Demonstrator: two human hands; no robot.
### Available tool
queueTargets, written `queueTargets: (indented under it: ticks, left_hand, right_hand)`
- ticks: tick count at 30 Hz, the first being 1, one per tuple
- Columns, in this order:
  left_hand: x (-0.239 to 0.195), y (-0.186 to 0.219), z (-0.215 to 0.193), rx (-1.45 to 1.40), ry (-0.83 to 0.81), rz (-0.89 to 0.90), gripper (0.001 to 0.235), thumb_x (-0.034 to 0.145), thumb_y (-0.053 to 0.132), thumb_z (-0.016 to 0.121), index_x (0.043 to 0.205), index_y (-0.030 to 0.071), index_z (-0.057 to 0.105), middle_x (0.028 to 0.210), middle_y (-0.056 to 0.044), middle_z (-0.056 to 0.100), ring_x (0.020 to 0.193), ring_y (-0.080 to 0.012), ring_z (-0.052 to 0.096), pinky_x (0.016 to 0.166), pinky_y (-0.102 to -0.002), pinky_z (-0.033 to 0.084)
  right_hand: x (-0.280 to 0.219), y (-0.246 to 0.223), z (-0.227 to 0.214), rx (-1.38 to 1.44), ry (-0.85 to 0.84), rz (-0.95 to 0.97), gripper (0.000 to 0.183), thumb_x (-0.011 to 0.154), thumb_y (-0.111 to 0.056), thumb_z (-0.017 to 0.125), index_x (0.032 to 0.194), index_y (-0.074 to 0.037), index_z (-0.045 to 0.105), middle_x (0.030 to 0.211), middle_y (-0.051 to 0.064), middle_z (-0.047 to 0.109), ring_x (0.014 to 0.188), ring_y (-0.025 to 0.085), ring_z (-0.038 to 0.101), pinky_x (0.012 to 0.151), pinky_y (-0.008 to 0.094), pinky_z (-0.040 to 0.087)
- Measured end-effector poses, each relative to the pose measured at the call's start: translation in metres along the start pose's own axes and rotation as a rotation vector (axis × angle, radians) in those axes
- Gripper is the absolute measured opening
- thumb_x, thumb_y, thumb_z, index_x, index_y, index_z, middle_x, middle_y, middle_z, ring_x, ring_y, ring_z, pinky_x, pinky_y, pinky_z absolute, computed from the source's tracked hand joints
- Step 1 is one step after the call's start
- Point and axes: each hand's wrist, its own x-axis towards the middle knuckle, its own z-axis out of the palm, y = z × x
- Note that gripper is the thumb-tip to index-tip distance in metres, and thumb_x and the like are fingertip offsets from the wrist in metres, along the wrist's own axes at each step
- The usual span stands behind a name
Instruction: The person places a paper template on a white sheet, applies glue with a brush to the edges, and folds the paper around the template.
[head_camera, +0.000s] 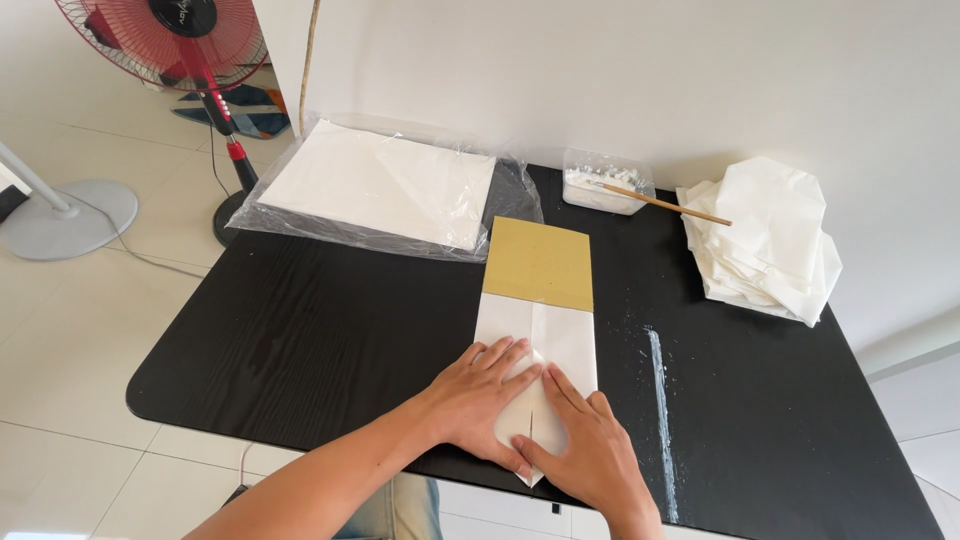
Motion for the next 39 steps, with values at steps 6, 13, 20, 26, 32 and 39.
queueTargets:
  ticks: [6,13,20,26,32,39]
  left_hand:
    - [0.0,0.004,-0.02,0.002,-0.083,-0.072,0.148,0.051,0.092,0.053,0.164,0.01,0.004,0.17,-0.021,-0.021,0.158,-0.0357,-0.017,0.124,-0.052,-0.005]
    - [0.006,0.003,-0.037,-0.002,-0.179,-0.092,0.159,0.038,0.09,0.052,0.165,0.011,-0.002,0.169,-0.018,-0.027,0.157,-0.0339,-0.024,0.124,-0.052,-0.009]
    - [0.012,0.012,-0.049,0.054,-0.341,-0.104,0.167,0.037,0.087,0.056,0.162,0.002,-0.016,0.169,-0.019,-0.031,0.156,-0.0315,-0.031,0.124,-0.049,-0.015]
    - [0.011,0.018,-0.049,0.086,-0.354,-0.122,0.17,0.035,0.088,0.054,0.16,0.0,-0.019,0.169,-0.02,-0.031,0.155,-0.0314,-0.032,0.124,-0.049,-0.02]
    - [-0.004,0.015,-0.042,0.01,-0.25,-0.141,0.169,0.038,0.087,0.059,0.16,-0.002,-0.018,0.168,-0.022,-0.031,0.155,-0.0327,-0.032,0.124,-0.05,-0.018]
    - [-0.03,0.017,-0.011,-0.018,-0.257,-0.19,0.157,0.053,0.091,0.045,0.157,-0.003,-0.024,0.166,-0.025,-0.035,0.154,-0.0354,-0.034,0.125,-0.05,-0.017]
  right_hand:
    - [0.004,-0.013,-0.008,-0.136,-0.026,0.021,0.094,0.085,-0.066,0.055,0.163,-0.033,0.015,0.171,-0.026,0.016,0.117,0.015,0.048,0.088,0.039,0.056]
    - [0.019,-0.015,-0.016,-0.195,-0.107,0.011,0.109,0.08,-0.072,0.061,0.165,-0.033,0.006,0.176,-0.012,0.001,0.148,0.023,0.038,0.109,0.047,0.047]
    - [0.011,-0.02,-0.037,-0.12,-0.275,0.061,0.119,0.078,-0.069,0.07,0.166,-0.037,-0.005,0.176,-0.02,-0.013,0.16,0.021,0.014,0.124,0.046,0.027]
    - [-0.002,-0.004,-0.037,0.062,-0.371,0.101,0.119,0.079,-0.056,0.082,0.165,-0.042,0.0,0.173,-0.029,-0.023,0.164,0.022,-0.008,0.128,0.049,0.024]
    - [0.002,0.001,-0.029,0.001,-0.357,0.062,0.135,0.068,-0.069,0.085,0.165,-0.04,-0.004,0.173,-0.023,-0.025,0.163,0.025,-0.009,0.129,0.049,0.02]
    - [0.003,0.008,-0.005,-0.103,-0.252,-0.029,0.155,0.052,-0.088,0.078,0.165,-0.028,-0.009,0.175,-0.008,-0.024,0.161,0.032,-0.004,0.126,0.051,0.018]
